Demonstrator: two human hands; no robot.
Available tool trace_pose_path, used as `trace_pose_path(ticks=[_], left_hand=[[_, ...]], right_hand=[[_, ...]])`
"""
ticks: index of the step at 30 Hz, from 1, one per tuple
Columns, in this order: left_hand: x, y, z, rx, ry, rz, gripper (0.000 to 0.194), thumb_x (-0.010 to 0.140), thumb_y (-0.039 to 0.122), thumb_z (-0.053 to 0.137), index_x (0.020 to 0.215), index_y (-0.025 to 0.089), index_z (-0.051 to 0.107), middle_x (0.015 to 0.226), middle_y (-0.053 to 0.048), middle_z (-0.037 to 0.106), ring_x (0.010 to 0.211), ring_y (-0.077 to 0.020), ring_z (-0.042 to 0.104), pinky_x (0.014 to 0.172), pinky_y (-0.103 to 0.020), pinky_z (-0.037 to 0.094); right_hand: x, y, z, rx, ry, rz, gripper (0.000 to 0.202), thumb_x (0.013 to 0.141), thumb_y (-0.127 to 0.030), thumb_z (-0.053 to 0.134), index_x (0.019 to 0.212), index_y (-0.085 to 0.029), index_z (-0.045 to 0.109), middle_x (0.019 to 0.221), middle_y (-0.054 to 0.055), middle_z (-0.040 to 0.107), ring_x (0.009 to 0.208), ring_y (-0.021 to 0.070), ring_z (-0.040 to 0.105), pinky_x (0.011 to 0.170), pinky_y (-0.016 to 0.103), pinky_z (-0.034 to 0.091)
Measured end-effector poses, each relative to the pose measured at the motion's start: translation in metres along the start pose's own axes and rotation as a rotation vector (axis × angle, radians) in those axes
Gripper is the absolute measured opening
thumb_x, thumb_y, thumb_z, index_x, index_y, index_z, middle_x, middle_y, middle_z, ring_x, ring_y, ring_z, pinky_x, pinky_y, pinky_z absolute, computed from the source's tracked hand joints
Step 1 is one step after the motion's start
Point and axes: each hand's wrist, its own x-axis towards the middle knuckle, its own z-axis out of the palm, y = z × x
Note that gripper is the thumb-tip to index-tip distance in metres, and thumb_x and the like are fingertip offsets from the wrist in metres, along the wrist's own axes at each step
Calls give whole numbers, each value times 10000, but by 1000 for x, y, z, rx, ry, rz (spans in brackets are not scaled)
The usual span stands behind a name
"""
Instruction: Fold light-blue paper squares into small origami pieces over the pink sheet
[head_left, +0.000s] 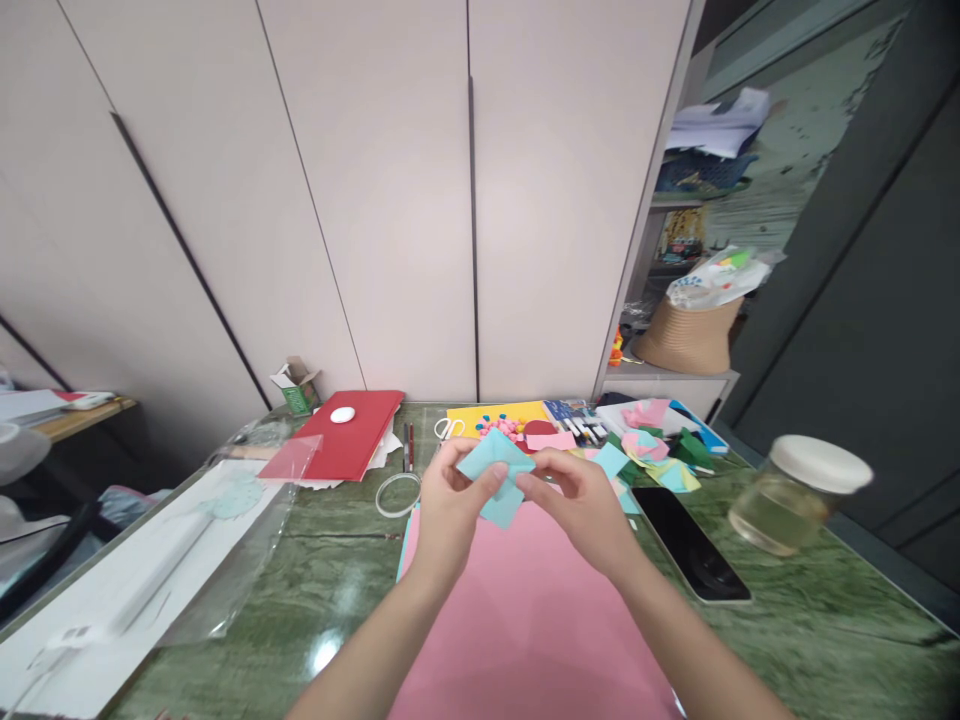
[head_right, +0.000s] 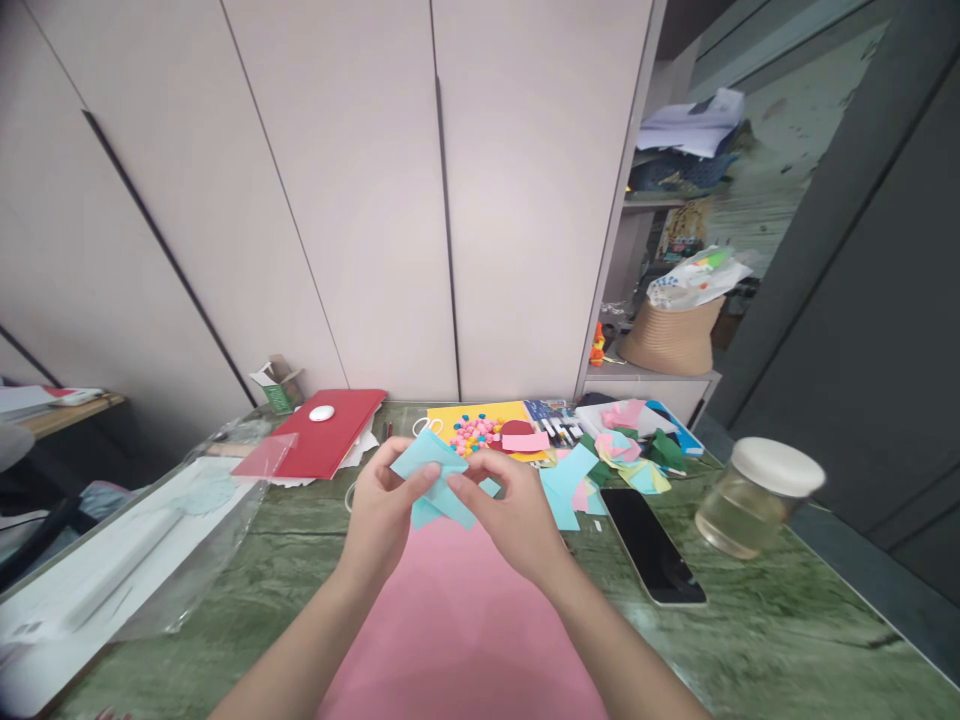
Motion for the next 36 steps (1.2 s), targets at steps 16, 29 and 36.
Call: trace_pose_path(ticks=[16,29,36], left_hand=[[-2,1,0,10,-17,49,208,711,260,654,882,180,566,788,-1,584,663,-111,544,590,-210,446],[0,2,0,-61,-42,29,225,697,233,669,891,181,568,761,7,586,664,-112,551,568,-209,460],[-1,2,0,18,-12,59,233,697,240,672,891,187,555,754,13,577,666,-107,547,553,-191,451]], right_hand=[[0,-1,0,7,50,-8,162,763,-322,599,668,-192,575,660,1,566,669,157,530,594,273,426],[2,2,-9,234,49,-38,85,737,-260,651,808,-217,671,696,3,639,646,147,617,619,292,501],[2,4,-8,210,79,-51,60,731,-245,658,786,-228,676,669,0,653,646,149,609,612,288,488]])
